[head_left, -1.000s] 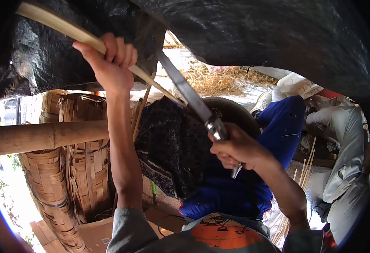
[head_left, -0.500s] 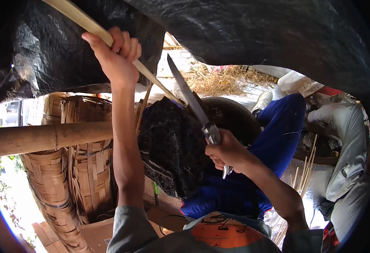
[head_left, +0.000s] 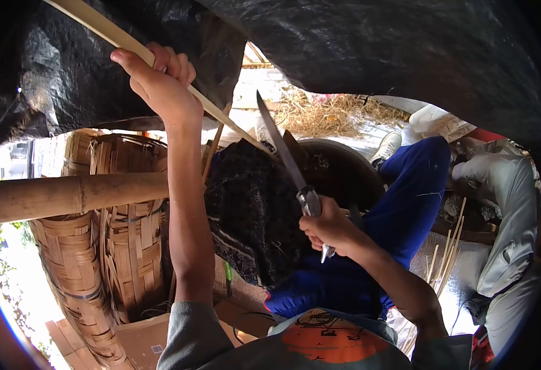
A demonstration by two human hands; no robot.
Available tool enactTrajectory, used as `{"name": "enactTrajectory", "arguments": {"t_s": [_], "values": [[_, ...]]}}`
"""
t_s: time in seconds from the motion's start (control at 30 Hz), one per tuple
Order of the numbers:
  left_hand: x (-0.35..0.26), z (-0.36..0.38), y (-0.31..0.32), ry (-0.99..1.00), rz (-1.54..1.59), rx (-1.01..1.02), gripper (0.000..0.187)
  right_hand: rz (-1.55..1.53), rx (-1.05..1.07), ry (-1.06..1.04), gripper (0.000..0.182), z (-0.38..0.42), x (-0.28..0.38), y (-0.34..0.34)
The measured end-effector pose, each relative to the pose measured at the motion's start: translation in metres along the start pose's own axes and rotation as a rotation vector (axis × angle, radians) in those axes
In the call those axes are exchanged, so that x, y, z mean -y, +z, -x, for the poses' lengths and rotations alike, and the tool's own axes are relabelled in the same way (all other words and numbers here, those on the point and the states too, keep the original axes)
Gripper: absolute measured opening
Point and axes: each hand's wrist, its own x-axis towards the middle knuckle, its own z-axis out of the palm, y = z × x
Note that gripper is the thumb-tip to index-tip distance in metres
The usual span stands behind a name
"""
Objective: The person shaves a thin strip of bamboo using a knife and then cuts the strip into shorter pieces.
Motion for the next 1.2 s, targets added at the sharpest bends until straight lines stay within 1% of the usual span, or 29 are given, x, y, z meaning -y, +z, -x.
{"name": "enactTrajectory", "arguments": {"t_s": [0.03, 0.07, 0.1, 0.17, 0.2, 0.23, 0.3, 0.33, 0.37, 0.43, 0.47, 0.5, 0.57, 0.67, 0.8, 0.87, 0.9, 0.97, 1.0, 1.1, 1.2], "values": [[-0.001, 0.001, -0.003, -0.018, 0.038, 0.027, 0.062, 0.069, -0.038, -0.083, 0.017, 0.005, 0.006, 0.000], [-0.003, 0.002, -0.006, -0.002, 0.053, 0.111, 0.062, 0.134, -0.042, -0.121, 0.018, 0.010, 0.013, -0.002], [-0.003, -0.001, -0.010, 0.001, 0.057, 0.109, 0.062, 0.138, -0.043, -0.123, 0.018, 0.015, 0.021, -0.002], [-0.003, -0.005, -0.020, -0.184, 0.294, 0.254, 0.055, 0.078, -0.114, -0.123, 0.018, 0.027, 0.030, -0.001], [-0.003, -0.005, -0.019, -0.258, 0.247, 0.240, 0.053, 0.077, -0.106, -0.141, 0.019, 0.030, 0.031, -0.004], [0.005, -0.006, -0.022, -0.262, 0.252, 0.239, 0.053, 0.078, -0.112, -0.139, 0.019, 0.032, 0.031, -0.006], [0.026, -0.007, -0.028, -0.494, 0.252, 0.322, 0.052, 0.052, -0.143, -0.173, 0.019, 0.034, 0.027, -0.010], [0.032, -0.004, -0.029, -0.520, 0.270, 0.269, 0.049, 0.050, -0.145, -0.171, 0.019, 0.034, 0.024, -0.011], [0.036, -0.004, -0.033, -0.522, 0.271, 0.274, 0.049, 0.028, -0.145, -0.153, 0.019, 0.034, 0.020, -0.013], [0.031, -0.003, -0.030, -0.385, 0.279, 0.110, 0.047, -0.007, -0.160, -0.130, 0.018, 0.037, 0.016, -0.016], [0.029, -0.004, -0.028, -0.357, 0.297, 0.074, 0.046, -0.019, -0.143, -0.126, 0.018, 0.039, 0.014, -0.016], [0.030, -0.005, -0.027, -0.364, 0.300, 0.073, 0.046, -0.027, -0.123, -0.123, 0.017, 0.040, 0.014, -0.017], [0.030, -0.008, -0.026, -0.297, 0.241, 0.044, 0.045, -0.016, -0.120, -0.121, 0.017, 0.039, 0.010, -0.018], [0.038, -0.001, -0.022, -0.269, 0.180, 0.027, 0.045, -0.003, -0.109, -0.128, 0.016, 0.039, 0.010, -0.017], [0.047, 0.012, -0.016, -0.281, 0.206, 0.010, 0.044, 0.047, -0.114, -0.134, 0.015, 0.036, 0.010, -0.017], [0.049, 0.016, -0.014, -0.356, 0.244, -0.046, 0.044, 0.051, -0.107, -0.141, 0.014, 0.034, 0.009, -0.017], [0.047, 0.016, -0.014, -0.357, 0.245, -0.046, 0.044, 0.055, -0.103, -0.147, 0.014, 0.034, 0.008, -0.018], [0.038, 0.015, -0.018, -0.301, 0.219, -0.039, 0.043, 0.058, -0.109, -0.143, 0.014, 0.035, 0.010, -0.018], [0.033, 0.012, -0.021, -0.254, 0.220, 0.016, 0.042, 0.063, -0.111, -0.140, 0.014, 0.036, 0.011, -0.018], [0.024, 0.012, -0.018, -0.232, 0.215, -0.001, 0.041, 0.085, -0.113, -0.143, 0.014, 0.037, 0.014, -0.018], [0.030, 0.019, -0.011, -0.275, 0.246, -0.067, 0.039, 0.080, -0.112, -0.149, 0.014, 0.037, 0.015, -0.017]]}}
